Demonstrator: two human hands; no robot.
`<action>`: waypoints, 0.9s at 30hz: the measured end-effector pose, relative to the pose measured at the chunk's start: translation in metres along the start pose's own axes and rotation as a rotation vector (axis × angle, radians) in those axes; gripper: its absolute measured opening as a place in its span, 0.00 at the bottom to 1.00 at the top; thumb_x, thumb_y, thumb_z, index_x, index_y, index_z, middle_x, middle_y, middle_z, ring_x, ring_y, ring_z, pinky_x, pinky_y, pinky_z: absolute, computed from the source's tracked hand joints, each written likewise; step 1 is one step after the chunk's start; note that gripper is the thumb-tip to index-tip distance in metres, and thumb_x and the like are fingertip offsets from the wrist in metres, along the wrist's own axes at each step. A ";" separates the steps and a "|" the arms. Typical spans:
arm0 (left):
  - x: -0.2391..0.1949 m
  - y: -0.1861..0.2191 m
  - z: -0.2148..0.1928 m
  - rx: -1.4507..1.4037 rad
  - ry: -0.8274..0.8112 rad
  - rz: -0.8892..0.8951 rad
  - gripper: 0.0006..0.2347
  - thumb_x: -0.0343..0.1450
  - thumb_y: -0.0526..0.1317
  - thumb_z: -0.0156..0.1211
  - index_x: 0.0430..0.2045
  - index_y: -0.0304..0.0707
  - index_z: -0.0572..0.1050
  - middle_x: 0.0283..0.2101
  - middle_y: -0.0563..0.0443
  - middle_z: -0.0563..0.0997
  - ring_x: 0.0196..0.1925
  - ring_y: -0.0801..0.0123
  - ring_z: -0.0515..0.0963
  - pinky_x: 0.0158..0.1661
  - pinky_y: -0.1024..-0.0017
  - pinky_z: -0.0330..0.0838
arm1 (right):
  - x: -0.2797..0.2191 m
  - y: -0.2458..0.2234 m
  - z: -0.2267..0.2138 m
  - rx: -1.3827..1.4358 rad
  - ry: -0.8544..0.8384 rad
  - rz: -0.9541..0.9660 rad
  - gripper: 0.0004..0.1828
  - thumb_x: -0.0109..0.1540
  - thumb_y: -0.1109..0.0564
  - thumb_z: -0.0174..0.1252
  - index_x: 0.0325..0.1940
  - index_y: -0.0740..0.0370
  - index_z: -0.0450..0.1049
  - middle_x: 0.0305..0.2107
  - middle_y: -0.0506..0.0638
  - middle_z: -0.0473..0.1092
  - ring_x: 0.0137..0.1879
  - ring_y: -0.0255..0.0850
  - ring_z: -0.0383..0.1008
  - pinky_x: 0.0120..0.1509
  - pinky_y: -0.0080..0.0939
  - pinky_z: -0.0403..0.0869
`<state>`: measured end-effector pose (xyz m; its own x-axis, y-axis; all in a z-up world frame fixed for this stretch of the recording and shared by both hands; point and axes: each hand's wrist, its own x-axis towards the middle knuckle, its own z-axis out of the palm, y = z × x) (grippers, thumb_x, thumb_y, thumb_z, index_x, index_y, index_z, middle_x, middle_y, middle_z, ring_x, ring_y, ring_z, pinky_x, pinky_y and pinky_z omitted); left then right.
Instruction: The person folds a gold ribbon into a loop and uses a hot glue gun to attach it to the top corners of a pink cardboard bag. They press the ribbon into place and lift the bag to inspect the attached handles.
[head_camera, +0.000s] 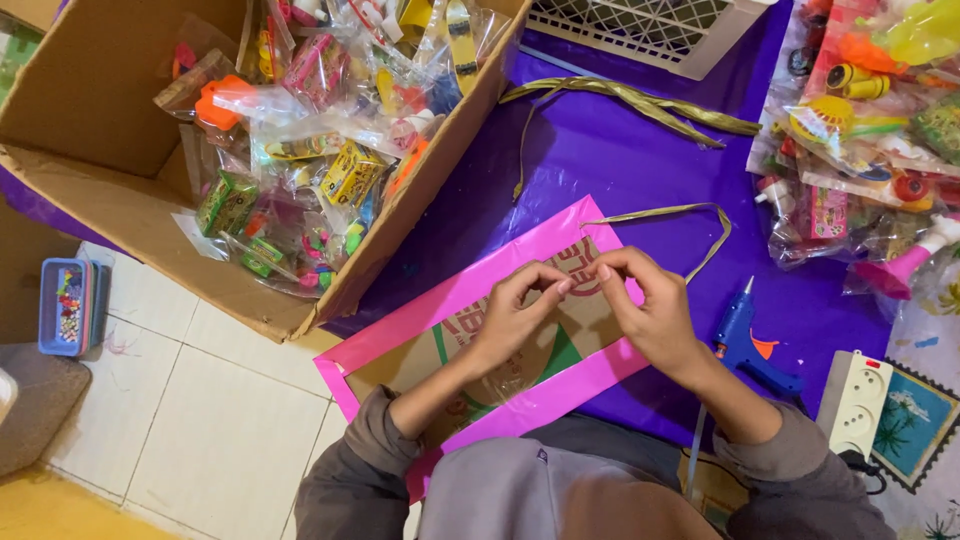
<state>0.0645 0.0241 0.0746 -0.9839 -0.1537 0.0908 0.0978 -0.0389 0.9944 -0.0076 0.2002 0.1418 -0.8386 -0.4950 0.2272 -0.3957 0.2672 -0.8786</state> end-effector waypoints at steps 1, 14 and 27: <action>0.001 0.005 -0.001 0.000 0.002 -0.002 0.03 0.74 0.38 0.63 0.36 0.40 0.82 0.29 0.52 0.80 0.35 0.73 0.78 0.42 0.70 0.75 | 0.002 0.000 0.002 0.001 -0.003 0.001 0.08 0.68 0.63 0.55 0.42 0.58 0.80 0.24 0.52 0.75 0.29 0.39 0.71 0.40 0.40 0.72; 0.004 -0.001 0.017 0.053 0.071 0.042 0.04 0.73 0.40 0.65 0.37 0.48 0.84 0.48 0.50 0.71 0.46 0.67 0.72 0.52 0.68 0.69 | 0.004 0.020 0.014 -0.022 -0.143 -0.041 0.22 0.56 0.66 0.66 0.54 0.60 0.79 0.38 0.55 0.78 0.45 0.51 0.80 0.52 0.49 0.74; 0.018 -0.044 0.007 0.130 0.194 0.094 0.12 0.71 0.38 0.68 0.48 0.43 0.79 0.45 0.48 0.70 0.43 0.65 0.70 0.45 0.67 0.67 | -0.008 0.047 -0.002 -0.047 -0.079 -0.014 0.05 0.59 0.65 0.65 0.34 0.58 0.82 0.24 0.48 0.79 0.40 0.50 0.81 0.59 0.52 0.71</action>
<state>0.0412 0.0295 0.0326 -0.9231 -0.3380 0.1834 0.1548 0.1100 0.9818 -0.0198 0.2183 0.0992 -0.8015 -0.5620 0.2043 -0.4262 0.2972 -0.8544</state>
